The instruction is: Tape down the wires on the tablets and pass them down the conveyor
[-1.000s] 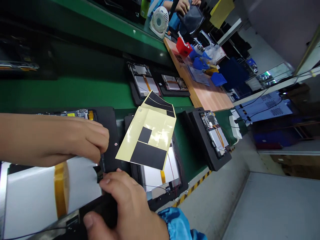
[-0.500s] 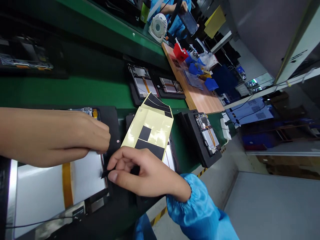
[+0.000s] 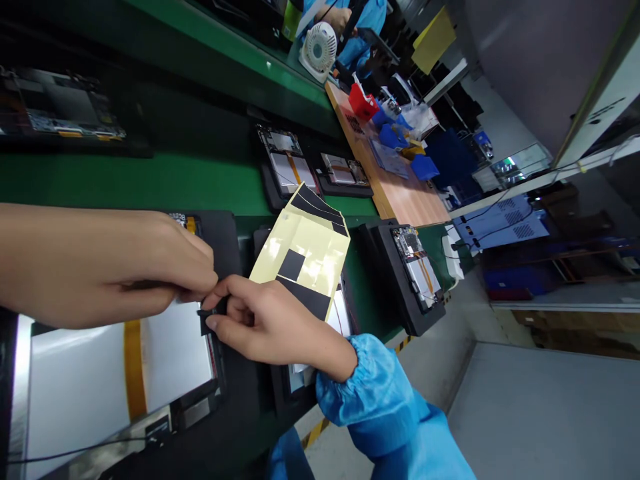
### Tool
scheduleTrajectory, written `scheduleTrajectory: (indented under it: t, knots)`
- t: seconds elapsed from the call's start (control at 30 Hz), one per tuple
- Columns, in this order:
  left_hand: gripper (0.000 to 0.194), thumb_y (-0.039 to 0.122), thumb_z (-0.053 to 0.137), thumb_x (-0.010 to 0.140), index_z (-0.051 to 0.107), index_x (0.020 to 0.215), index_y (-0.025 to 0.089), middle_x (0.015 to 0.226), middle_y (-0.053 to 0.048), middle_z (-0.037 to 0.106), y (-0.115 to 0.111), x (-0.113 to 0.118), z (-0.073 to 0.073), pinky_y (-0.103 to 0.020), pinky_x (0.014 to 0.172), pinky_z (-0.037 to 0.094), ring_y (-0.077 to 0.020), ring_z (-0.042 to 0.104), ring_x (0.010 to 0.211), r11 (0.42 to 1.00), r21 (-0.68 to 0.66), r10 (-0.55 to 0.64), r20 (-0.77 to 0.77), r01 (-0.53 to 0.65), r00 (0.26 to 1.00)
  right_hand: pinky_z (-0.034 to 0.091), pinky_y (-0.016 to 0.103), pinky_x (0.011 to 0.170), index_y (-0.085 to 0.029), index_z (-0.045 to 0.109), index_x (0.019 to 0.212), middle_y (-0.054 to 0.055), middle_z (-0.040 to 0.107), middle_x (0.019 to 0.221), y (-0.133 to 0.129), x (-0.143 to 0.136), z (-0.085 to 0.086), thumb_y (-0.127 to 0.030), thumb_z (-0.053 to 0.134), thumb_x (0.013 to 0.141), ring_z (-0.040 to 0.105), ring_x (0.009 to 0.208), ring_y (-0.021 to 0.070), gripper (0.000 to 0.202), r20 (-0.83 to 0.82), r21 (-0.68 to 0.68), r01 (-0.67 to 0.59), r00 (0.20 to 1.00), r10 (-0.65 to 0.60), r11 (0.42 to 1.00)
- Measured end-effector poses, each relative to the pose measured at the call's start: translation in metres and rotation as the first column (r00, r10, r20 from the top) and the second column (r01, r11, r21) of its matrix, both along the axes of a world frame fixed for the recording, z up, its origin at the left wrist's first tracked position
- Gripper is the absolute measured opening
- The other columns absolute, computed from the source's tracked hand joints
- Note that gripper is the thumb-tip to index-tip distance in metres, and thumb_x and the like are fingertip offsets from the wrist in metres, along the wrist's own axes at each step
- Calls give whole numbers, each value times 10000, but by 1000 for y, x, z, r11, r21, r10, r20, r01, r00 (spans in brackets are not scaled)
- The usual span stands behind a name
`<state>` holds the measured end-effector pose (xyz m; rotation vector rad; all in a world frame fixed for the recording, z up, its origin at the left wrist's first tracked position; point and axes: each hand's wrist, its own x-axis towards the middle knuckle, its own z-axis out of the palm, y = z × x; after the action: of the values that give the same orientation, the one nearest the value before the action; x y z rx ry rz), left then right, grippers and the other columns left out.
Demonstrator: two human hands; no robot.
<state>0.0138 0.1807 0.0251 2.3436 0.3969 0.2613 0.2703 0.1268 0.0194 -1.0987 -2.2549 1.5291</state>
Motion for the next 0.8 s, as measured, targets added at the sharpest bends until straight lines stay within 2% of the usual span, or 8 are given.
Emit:
scheduleTrajectory:
  t: [0.2, 0.33, 0.4, 0.43, 0.5, 0.6, 0.7, 0.8]
  knots:
    - [334, -49, 478, 895, 436, 694, 214, 629, 61, 460, -1, 0, 1, -275, 547, 262, -109, 368, 537, 1000, -7, 1, -10, -2, 1000, 353, 236, 591, -220, 640, 1046, -122, 496, 637, -6, -6, -2, -206, 686, 1026, 456, 545, 96, 52, 80, 64, 86, 993, -91, 994]
    - [327, -22, 502, 901, 462, 682, 219, 614, 55, 500, 1, 0, -2, -307, 537, 262, -118, 399, 516, 1000, -9, -2, -73, 1, 997, 350, 229, 572, -223, 615, 1218, -149, 508, 615, -6, -10, -1, -244, 724, 1032, 450, 510, 103, 217, 153, 50, 123, 980, -129, 991]
    - [315, -32, 505, 868, 464, 679, 217, 612, 54, 509, 1, 0, -2, -316, 540, 248, -119, 416, 525, 1000, 5, 14, -86, -14, 996, 367, 230, 572, -218, 602, 1290, -148, 532, 621, -7, -11, -5, -299, 727, 1057, 491, 509, 109, 276, 164, 130, 147, 972, -167, 981]
    - [312, -40, 498, 853, 460, 679, 217, 614, 56, 505, 2, 1, -2, -312, 544, 247, -119, 419, 533, 1000, 9, 16, -78, -15, 997, 386, 234, 578, -218, 619, 1281, -128, 577, 640, -9, -11, -7, -329, 709, 1083, 535, 526, 115, 244, 158, 198, 153, 970, -185, 968]
    - [311, -46, 486, 847, 458, 683, 217, 620, 62, 487, 2, 1, -1, -298, 558, 261, -120, 421, 550, 1000, 10, 14, -46, -14, 999, 442, 254, 604, -210, 682, 1251, -44, 730, 744, -15, -8, -11, -382, 623, 1158, 655, 601, 138, 204, 144, 343, 106, 976, -164, 933]
    - [312, -51, 491, 853, 499, 688, 215, 628, 71, 487, 2, 1, -3, -299, 570, 282, -123, 433, 565, 1000, 7, 11, -9, -11, 1000, 472, 303, 585, -142, 735, 1383, 81, 859, 872, -28, 0, -8, -449, 460, 1241, 759, 652, 187, 436, 216, 495, -107, 976, -2, 862]
    - [296, -50, 495, 802, 507, 670, 215, 613, 69, 506, 2, 0, -8, -317, 551, 262, -126, 443, 551, 999, 32, 7, 41, -8, 999, 424, 346, 498, -29, 660, 1543, 92, 839, 761, -44, 10, 6, -490, 415, 1253, 729, 551, 215, 597, 347, 501, -294, 930, 122, 814]
    - [279, -29, 485, 791, 515, 678, 225, 622, 52, 573, 7, 3, -12, -319, 549, 260, -143, 475, 552, 998, 55, -12, 47, 10, 999, 426, 346, 478, -27, 741, 1433, 96, 833, 731, -56, 17, 18, -478, 443, 1246, 726, 534, 215, 571, 299, 427, -310, 935, 191, 849]
